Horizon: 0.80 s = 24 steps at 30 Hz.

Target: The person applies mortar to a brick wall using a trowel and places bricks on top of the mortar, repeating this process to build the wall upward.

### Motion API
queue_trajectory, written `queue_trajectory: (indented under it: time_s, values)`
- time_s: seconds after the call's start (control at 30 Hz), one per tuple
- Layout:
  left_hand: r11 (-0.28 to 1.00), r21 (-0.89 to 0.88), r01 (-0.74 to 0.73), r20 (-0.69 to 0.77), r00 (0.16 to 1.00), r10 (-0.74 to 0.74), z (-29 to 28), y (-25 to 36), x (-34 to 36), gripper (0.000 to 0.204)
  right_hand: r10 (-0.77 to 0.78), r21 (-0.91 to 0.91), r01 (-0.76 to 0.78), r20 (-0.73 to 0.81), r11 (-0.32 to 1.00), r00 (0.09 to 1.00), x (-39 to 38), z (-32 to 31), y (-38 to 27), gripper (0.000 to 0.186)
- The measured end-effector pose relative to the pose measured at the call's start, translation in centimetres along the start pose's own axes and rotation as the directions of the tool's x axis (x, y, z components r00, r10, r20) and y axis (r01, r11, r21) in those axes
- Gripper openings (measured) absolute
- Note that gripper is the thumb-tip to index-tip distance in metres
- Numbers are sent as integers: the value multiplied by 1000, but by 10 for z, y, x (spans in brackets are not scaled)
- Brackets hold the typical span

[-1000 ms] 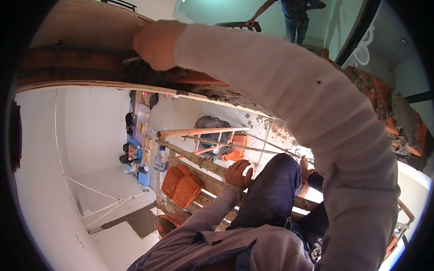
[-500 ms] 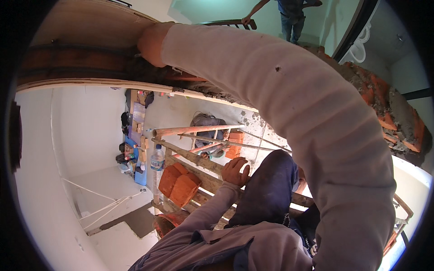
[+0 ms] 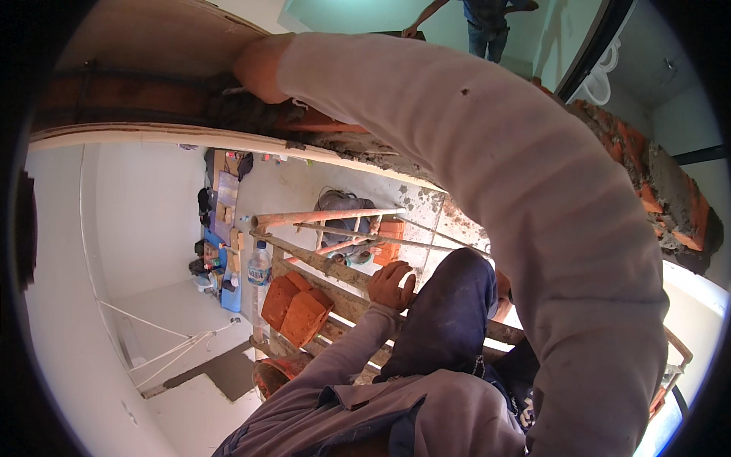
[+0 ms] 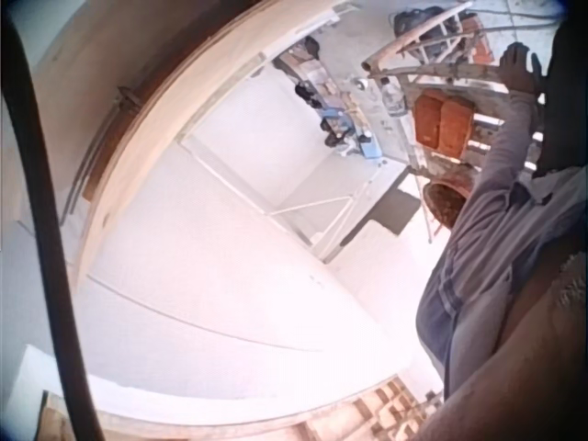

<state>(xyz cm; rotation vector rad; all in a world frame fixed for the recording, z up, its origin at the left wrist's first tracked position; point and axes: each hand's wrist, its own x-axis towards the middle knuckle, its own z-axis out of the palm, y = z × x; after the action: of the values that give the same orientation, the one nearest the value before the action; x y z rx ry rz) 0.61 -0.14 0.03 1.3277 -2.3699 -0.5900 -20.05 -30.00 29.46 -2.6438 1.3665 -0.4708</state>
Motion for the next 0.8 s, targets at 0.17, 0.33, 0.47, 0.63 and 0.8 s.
queue_trajectory:
  time_s: [0.17,0.33,0.47,0.63,0.8]
  values:
    - [1000,8,13,16,1000,-13,-1,1,0,18,-6,44,7,-20,999,1000,1,4,-7,20]
    - [1000,12,-14,-20,1000,14,-1,3,1,18,-50,-88,55,61,995,997,0,1,-3,22]
    - [1000,12,-9,-17,1000,9,-2,2,-1,18,-68,41,69,-9,997,998,-6,2,-4,23]
    - [1000,0,7,-5,1000,-7,-1,3,-1,19,-70,57,69,11,996,997,-6,-8,-11,25]
    - [1000,-8,10,6,1000,-10,-1,4,1,19,61,-87,-43,212,995,975,-7,-19,-15,21]
